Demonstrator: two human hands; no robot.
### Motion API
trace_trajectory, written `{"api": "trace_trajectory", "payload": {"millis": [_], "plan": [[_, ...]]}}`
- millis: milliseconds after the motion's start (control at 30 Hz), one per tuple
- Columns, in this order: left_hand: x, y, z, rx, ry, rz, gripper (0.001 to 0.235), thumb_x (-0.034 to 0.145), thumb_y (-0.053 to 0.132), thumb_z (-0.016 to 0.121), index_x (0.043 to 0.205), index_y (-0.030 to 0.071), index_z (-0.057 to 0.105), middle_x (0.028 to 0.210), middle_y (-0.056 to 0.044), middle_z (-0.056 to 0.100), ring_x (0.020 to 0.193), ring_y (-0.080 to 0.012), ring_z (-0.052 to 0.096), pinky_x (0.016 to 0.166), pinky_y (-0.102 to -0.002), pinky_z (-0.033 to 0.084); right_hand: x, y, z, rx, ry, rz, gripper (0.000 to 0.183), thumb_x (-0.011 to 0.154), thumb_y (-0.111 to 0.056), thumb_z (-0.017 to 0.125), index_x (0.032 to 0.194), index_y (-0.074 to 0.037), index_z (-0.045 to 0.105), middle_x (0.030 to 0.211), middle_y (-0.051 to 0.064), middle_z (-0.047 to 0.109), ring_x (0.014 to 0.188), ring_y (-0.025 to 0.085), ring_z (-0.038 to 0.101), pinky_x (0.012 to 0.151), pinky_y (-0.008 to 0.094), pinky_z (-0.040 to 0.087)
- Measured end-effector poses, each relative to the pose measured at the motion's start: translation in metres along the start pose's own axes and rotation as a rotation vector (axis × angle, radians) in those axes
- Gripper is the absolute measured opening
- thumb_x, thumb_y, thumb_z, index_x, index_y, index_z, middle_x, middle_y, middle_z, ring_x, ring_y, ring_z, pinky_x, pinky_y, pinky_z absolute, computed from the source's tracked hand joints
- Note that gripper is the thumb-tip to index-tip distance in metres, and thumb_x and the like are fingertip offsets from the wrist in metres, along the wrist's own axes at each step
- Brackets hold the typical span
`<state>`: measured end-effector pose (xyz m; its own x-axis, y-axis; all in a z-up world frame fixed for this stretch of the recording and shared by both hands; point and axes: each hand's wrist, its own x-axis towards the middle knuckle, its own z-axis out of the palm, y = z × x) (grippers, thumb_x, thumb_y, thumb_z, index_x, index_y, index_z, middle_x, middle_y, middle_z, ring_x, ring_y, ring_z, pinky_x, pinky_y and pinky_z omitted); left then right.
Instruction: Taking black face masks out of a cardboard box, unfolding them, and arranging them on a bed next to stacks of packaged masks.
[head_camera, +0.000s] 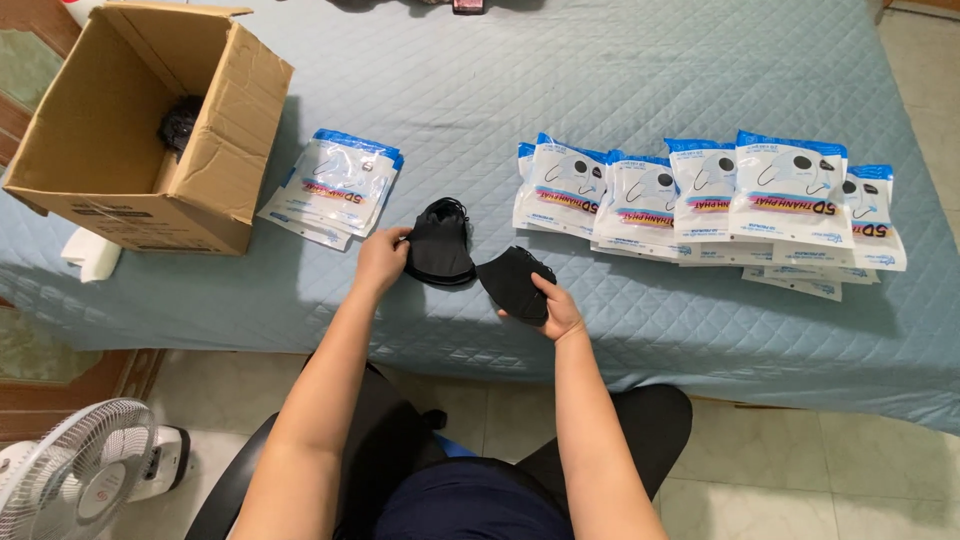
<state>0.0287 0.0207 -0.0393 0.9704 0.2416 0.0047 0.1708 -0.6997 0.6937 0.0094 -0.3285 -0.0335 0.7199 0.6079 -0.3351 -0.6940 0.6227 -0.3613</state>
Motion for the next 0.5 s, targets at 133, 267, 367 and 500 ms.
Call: {"api": "trace_trajectory", "payload": {"millis": [133,267,367,500], "plan": [[-0.03,0.047,-0.013,0.149,0.213,0.138,0.034,0.092,0.017,0.074,0.124,0.005,0.074,0.105,-0.018,0.068,0.102,-0.0364,0.064,0.087,-0.045,0.054,0.002,0.002,-0.007,-0.021,-0.014,-0.024,0.038,0.103,-0.02,0.055,0.134,0.0,0.062,0.132,0.027,0.061,0.121,0.045,0.06,0.099,0.074,0.046],[-0.046,0.065,0.016,0.134,0.329,0.366,0.028,0.098,0.026,0.069,0.12,0.009,0.074,0.096,-0.013,0.065,0.093,-0.0339,0.063,0.082,-0.044,0.053,0.002,0.005,-0.005,-0.06,-0.028,-0.069,0.036,0.104,-0.018,0.054,0.135,-0.002,0.062,0.135,0.025,0.06,0.123,0.042,0.06,0.101,0.068,0.048],[-0.062,0.077,0.039,0.114,0.238,0.457,0.035,0.1,0.041,0.065,0.119,0.013,0.074,0.093,-0.008,0.065,0.09,-0.0288,0.063,0.08,-0.04,0.051,-0.003,0.007,0.004,-0.08,-0.015,-0.096,0.035,0.104,-0.015,0.055,0.136,-0.002,0.062,0.136,0.023,0.06,0.123,0.039,0.061,0.104,0.062,0.05],[-0.081,0.098,0.051,0.211,0.19,0.533,0.04,0.095,0.044,0.072,0.114,0.008,0.076,0.089,-0.006,0.064,0.086,-0.0203,0.06,0.081,-0.033,0.045,0.005,0.01,-0.012,-0.101,-0.001,-0.113,0.036,0.104,-0.014,0.054,0.139,-0.006,0.06,0.139,0.02,0.06,0.124,0.038,0.061,0.108,0.058,0.049]]}}
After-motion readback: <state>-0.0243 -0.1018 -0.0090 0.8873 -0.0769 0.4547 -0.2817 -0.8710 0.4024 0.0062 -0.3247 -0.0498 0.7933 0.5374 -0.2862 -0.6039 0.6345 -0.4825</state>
